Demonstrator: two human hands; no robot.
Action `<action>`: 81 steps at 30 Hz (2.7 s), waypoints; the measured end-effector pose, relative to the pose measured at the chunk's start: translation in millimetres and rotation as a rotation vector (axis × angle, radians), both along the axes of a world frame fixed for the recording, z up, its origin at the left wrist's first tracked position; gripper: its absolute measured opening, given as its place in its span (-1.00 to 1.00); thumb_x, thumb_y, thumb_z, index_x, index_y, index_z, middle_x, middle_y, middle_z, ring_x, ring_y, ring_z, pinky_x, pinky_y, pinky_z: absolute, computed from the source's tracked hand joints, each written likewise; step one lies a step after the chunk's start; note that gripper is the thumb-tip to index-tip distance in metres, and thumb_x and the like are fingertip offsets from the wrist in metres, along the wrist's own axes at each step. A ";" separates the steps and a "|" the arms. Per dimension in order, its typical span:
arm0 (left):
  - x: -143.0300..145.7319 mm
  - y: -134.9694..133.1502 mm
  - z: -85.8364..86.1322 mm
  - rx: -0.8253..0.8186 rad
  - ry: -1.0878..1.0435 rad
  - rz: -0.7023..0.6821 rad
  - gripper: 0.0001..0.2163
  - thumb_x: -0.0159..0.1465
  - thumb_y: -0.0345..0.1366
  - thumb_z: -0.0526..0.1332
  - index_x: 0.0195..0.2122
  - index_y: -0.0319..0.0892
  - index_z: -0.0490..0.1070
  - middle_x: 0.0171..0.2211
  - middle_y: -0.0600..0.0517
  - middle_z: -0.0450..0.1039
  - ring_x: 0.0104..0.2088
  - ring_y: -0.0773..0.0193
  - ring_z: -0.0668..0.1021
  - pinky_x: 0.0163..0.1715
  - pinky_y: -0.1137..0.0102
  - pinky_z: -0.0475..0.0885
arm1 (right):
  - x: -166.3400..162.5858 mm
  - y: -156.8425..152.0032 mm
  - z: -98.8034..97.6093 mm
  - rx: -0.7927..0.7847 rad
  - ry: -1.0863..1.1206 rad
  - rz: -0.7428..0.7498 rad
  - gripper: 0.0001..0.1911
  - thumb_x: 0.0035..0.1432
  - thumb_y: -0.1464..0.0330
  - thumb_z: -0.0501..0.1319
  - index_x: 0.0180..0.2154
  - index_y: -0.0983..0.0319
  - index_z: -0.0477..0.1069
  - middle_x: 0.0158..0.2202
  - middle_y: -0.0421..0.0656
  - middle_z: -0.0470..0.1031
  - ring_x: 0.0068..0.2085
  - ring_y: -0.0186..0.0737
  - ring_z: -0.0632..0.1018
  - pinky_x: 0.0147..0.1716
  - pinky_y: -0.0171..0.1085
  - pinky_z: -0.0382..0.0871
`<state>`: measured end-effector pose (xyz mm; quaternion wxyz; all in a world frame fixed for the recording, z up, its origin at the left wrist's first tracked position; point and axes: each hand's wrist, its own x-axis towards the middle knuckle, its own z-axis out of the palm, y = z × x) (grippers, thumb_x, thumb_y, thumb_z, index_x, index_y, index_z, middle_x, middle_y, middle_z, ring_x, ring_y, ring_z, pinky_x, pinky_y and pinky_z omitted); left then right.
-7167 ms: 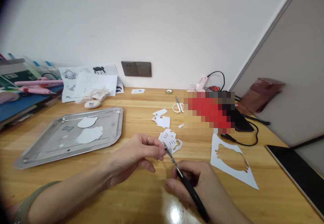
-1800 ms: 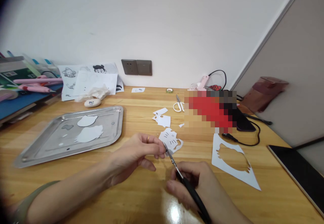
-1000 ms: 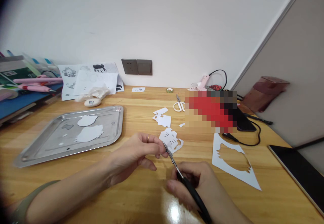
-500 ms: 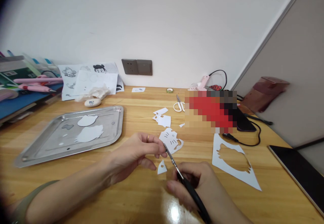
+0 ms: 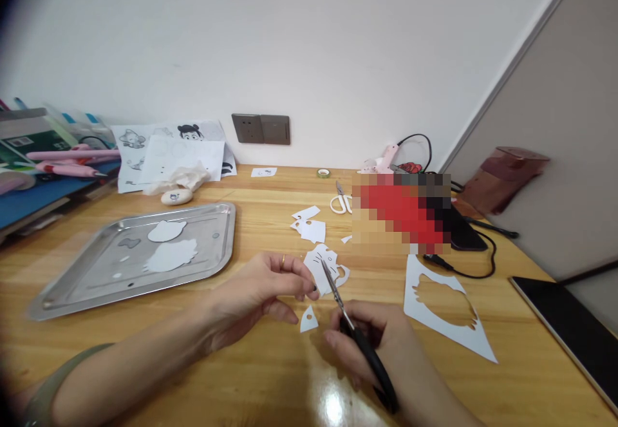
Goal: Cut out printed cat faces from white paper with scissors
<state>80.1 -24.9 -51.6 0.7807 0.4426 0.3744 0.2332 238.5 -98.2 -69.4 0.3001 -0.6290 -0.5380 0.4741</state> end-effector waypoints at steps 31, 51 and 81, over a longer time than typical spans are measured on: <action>7.4 -6.5 -8.5 0.096 0.068 -0.014 -0.81 -0.09 -0.37 0.28 -0.46 -0.24 0.30 -0.53 0.07 0.36 -0.53 0.43 0.38 -0.56 0.52 0.31 | -4.7 5.8 -2.1 0.126 -0.021 -0.087 -0.90 -0.01 0.34 0.09 -0.49 0.23 0.29 -0.75 -0.38 0.19 -0.74 -0.42 0.29 -0.73 -0.42 0.18; 6.6 -8.3 -12.3 0.140 0.103 -0.121 -0.89 -0.05 -0.30 0.22 -0.49 -0.22 0.37 -0.51 0.07 0.41 -0.47 0.39 0.41 -0.52 0.52 0.30 | -4.7 5.7 -2.4 0.078 -0.007 -0.089 -0.92 -0.09 0.41 0.09 -0.58 0.23 0.28 -0.78 -0.38 0.18 -0.75 -0.43 0.26 -0.76 -0.45 0.14; 1.2 -32.2 -31.2 1.655 0.907 -0.548 -0.79 0.21 -0.39 -0.02 -0.19 -0.24 0.32 -0.26 -0.10 0.30 -0.22 0.13 0.28 -0.32 0.31 0.28 | 7.1 9.4 -5.0 0.160 0.055 -0.138 -0.87 -0.01 0.37 0.08 -0.56 0.23 0.27 -0.76 -0.38 0.20 -0.72 -0.44 0.30 -0.71 -0.45 0.18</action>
